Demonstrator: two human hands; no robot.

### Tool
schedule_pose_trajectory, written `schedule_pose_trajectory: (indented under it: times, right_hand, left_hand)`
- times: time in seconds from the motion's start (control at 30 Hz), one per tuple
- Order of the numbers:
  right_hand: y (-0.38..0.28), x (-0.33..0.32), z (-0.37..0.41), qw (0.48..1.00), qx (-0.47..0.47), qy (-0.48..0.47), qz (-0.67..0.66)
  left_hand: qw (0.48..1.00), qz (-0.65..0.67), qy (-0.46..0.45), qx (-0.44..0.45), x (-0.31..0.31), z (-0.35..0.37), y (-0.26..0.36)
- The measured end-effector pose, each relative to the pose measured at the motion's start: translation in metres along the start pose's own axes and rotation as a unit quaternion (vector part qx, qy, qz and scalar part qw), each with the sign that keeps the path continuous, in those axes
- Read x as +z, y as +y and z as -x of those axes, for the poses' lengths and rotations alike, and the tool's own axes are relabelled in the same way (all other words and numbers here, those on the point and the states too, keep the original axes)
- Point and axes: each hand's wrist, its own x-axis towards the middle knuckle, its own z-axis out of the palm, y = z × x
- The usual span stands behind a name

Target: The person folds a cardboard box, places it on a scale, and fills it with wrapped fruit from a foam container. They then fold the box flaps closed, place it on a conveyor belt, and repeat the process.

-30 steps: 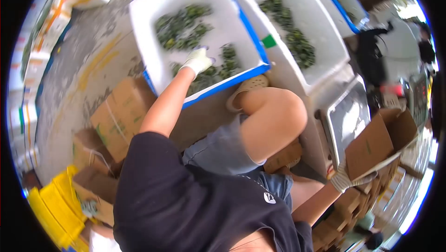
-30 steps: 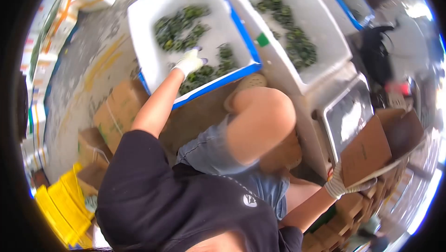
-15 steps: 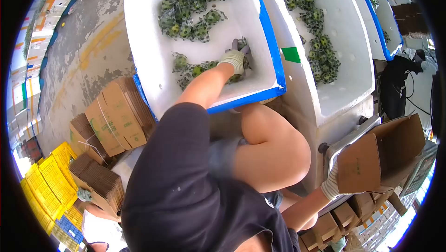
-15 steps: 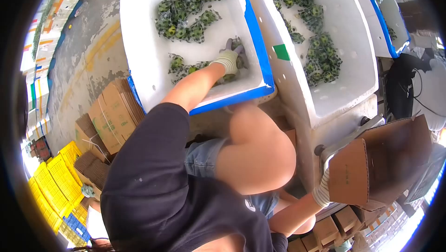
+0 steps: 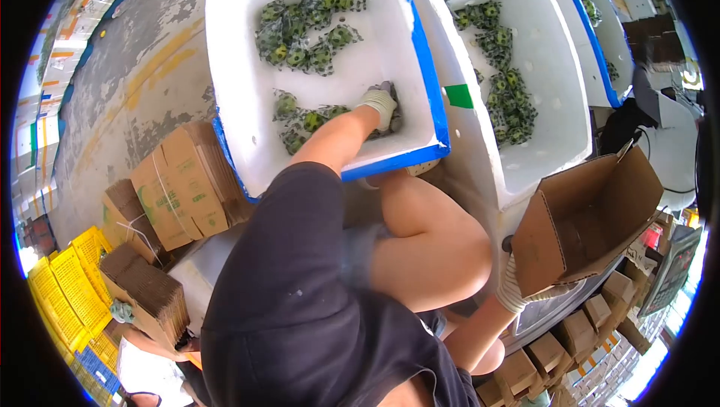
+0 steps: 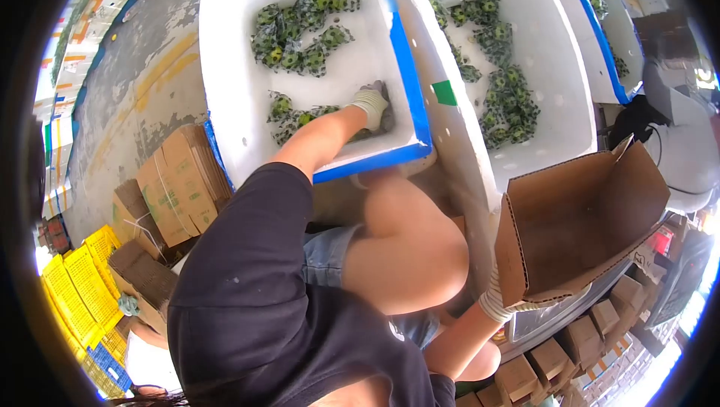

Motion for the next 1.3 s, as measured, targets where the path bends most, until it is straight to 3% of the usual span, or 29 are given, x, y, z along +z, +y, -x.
schedule_pose_trajectory:
  times: [0.07, 0.2, 0.27, 0.33, 0.4, 0.43, 0.47, 0.5, 0.53, 0.57, 0.6, 0.63, 0.7, 0.73, 0.77, 0.8, 0.83, 0.87, 0.9, 0.97, 1.0, 1.03, 1.07, 1.1, 1.13, 1.17, 1.2, 1.27, 1.3]
  right_hand:
    - [-0.016, -0.008, 0.007, 1.000, -0.021, 0.005, 0.001]
    - [-0.056, -0.037, 0.019, 0.996, -0.091, 0.000, -0.019]
    - [-0.059, -0.045, 0.023, 0.994, -0.102, 0.028, 0.003]
    - [-0.019, -0.013, 0.025, 0.978, -0.030, 0.149, 0.142]
    - [0.013, 0.001, 0.013, 0.974, 0.030, 0.150, 0.167]
    - [0.021, 0.005, 0.011, 0.973, 0.067, 0.154, 0.158]
    - [0.026, -0.031, -0.009, 0.862, 0.005, 0.240, 0.447]
    - [0.050, 0.055, -0.016, 0.917, -0.023, 0.147, 0.371]
    - [0.063, 0.059, -0.026, 0.964, 0.030, 0.049, 0.260]
    - [0.071, 0.078, -0.032, 0.960, 0.017, 0.026, 0.278]
    - [0.076, 0.100, -0.033, 0.955, 0.015, 0.002, 0.297]
    - [0.081, 0.111, -0.031, 0.968, 0.030, -0.037, 0.246]
    - [0.082, 0.133, -0.021, 0.976, 0.063, -0.091, 0.188]
    - [0.084, 0.124, -0.021, 0.982, 0.083, -0.073, 0.154]
    - [0.082, 0.101, -0.021, 0.986, 0.102, -0.058, 0.115]
    - [0.079, 0.084, -0.018, 0.989, 0.123, -0.041, 0.076]
    - [0.076, 0.077, -0.012, 0.995, 0.072, 0.007, 0.074]
    - [0.068, 0.088, -0.003, 0.998, 0.051, -0.004, 0.046]
    - [0.058, 0.090, 0.005, 0.999, 0.044, 0.002, 0.021]
    - [0.037, 0.080, 0.020, 1.000, 0.028, 0.005, -0.004]
    - [0.028, 0.067, 0.031, 0.995, 0.056, -0.045, -0.071]
    - [0.023, 0.071, 0.040, 0.995, 0.023, -0.057, -0.074]
    - [0.019, 0.076, 0.047, 0.995, -0.011, -0.070, -0.076]
    - [0.010, 0.066, 0.053, 0.996, -0.027, -0.058, -0.069]
    - [0.002, 0.053, 0.059, 0.996, -0.045, -0.046, -0.062]
    - [-0.004, 0.043, 0.064, 0.997, -0.070, 0.012, -0.020]
    - [-0.007, 0.040, 0.067, 0.997, -0.059, -0.004, -0.051]
    - [-0.008, 0.055, 0.074, 0.997, -0.065, -0.007, -0.029]
    - [-0.007, 0.061, 0.077, 0.997, -0.071, 0.002, -0.011]
  left_hand:
    - [0.985, -0.126, -0.030, 0.113, -0.019, 0.019, -0.011]
    - [0.975, 0.182, 0.073, 0.102, -0.046, 0.049, -0.040]
    - [0.947, 0.216, 0.185, 0.148, -0.080, 0.080, -0.043]
    - [0.913, 0.230, 0.236, 0.240, -0.130, 0.124, -0.040]
    - [0.831, 0.149, 0.403, 0.353, -0.164, 0.164, -0.023]
    - [0.804, 0.118, 0.425, 0.398, -0.184, 0.187, -0.001]
    - [0.773, 0.085, 0.448, 0.440, -0.205, 0.211, 0.022]
    - [0.739, 0.052, 0.471, 0.478, -0.226, 0.236, 0.046]
    - [0.697, 0.035, 0.494, 0.518, -0.235, 0.253, 0.064]
    - [0.761, 0.078, 0.363, 0.531, -0.243, 0.271, 0.088]
    - [0.794, 0.310, 0.092, 0.515, -0.240, 0.278, 0.110]
    - [0.739, 0.544, -0.115, 0.381, -0.236, 0.286, 0.132]
    - [0.703, 0.546, -0.171, 0.422, -0.217, 0.289, 0.132]
    - [0.680, 0.552, -0.201, 0.438, -0.211, 0.287, 0.126]
    - [0.710, 0.318, 0.036, 0.628, -0.231, 0.312, 0.138]
    - [0.633, 0.040, 0.269, 0.725, -0.250, 0.336, 0.148]
    - [0.636, 0.081, 0.289, 0.711, -0.250, 0.320, 0.131]
    - [0.597, 0.200, 0.329, 0.704, -0.245, 0.307, 0.121]
    - [0.619, 0.249, 0.371, 0.646, -0.241, 0.287, 0.102]
    - [0.666, 0.512, 0.268, 0.473, -0.216, 0.219, 0.064]
    - [0.703, 0.528, 0.218, 0.424, -0.193, 0.152, 0.033]
    - [0.735, 0.542, 0.167, 0.373, -0.168, 0.106, 0.002]
    - [0.874, 0.288, 0.215, 0.327, -0.147, 0.106, -0.019]
    - [0.877, 0.220, 0.275, 0.327, -0.115, 0.103, -0.036]
    - [0.967, 0.045, 0.164, 0.188, -0.094, 0.097, -0.056]
    - [0.983, -0.067, 0.089, 0.148, -0.059, 0.078, -0.082]
    - [0.994, -0.051, 0.019, 0.092, -0.033, 0.075, -0.095]
    - [0.983, -0.107, -0.117, 0.092, 0.012, 0.052, -0.124]
    - [0.982, -0.119, -0.112, 0.091, 0.009, 0.062, -0.114]
